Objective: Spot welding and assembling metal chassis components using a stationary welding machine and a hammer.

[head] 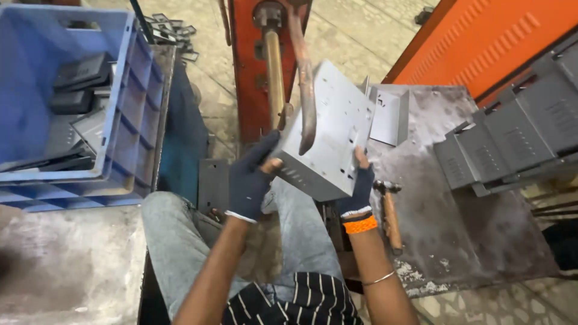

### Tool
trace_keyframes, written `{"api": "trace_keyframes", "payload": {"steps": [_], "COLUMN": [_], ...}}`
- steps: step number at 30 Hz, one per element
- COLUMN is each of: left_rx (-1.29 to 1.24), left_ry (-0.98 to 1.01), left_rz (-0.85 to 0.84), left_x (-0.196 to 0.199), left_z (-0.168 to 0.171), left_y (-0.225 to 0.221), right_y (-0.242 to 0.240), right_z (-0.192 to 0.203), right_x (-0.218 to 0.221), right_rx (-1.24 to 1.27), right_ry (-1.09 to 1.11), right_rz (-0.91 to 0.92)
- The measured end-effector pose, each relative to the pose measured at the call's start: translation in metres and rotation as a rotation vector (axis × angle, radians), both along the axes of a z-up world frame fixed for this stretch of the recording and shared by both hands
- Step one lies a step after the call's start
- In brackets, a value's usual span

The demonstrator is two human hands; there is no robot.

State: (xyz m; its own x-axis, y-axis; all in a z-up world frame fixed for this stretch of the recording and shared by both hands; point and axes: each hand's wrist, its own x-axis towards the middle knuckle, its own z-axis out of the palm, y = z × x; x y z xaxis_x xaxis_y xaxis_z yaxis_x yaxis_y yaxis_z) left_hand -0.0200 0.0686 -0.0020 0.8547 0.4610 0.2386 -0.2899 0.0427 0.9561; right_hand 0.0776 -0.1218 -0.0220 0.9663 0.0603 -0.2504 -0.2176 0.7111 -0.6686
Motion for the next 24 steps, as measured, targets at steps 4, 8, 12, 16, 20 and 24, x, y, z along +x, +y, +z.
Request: {"api": "trace_keyframes", "payload": {"steps": [4,8,12,16,20,24], "left_rx": [-0.160,0.010,0.285,0.356,0.178,0.025], "left_ry": [0.183,0.378,0.649,0.637,0.393,0.282], "left_rz": [0.250,0.387,0.256,0.141,0.160,0.229], "left_x": [-0.003,-0.009,0.001,0.008,0.027,0.026], "left_z": [-0.013,0.041,0.053,0.063,0.025,0.025], "left_y": [-0.040,-0.022,0.001,0.011,0.019,0.017], "right_y": [-0.021,-0.008,0.015,0.011,0.016,0.020], "right_z": [-0.041,-0.009,0.012,-0.035,0.033,0.073], "right_x": [-0.014,-0.024,-0.010,0.042,0.031,0.003], "right_rx": [-0.962,-1.346,-1.377,-1.439,-1.453,-1.451], "right_ry": [-0.025,-0.179,-0.701,-0.817,-0.811,-0.894], "right_rz": [0.098,-0.034,-0.143,0.159,0.267,0.062]}}
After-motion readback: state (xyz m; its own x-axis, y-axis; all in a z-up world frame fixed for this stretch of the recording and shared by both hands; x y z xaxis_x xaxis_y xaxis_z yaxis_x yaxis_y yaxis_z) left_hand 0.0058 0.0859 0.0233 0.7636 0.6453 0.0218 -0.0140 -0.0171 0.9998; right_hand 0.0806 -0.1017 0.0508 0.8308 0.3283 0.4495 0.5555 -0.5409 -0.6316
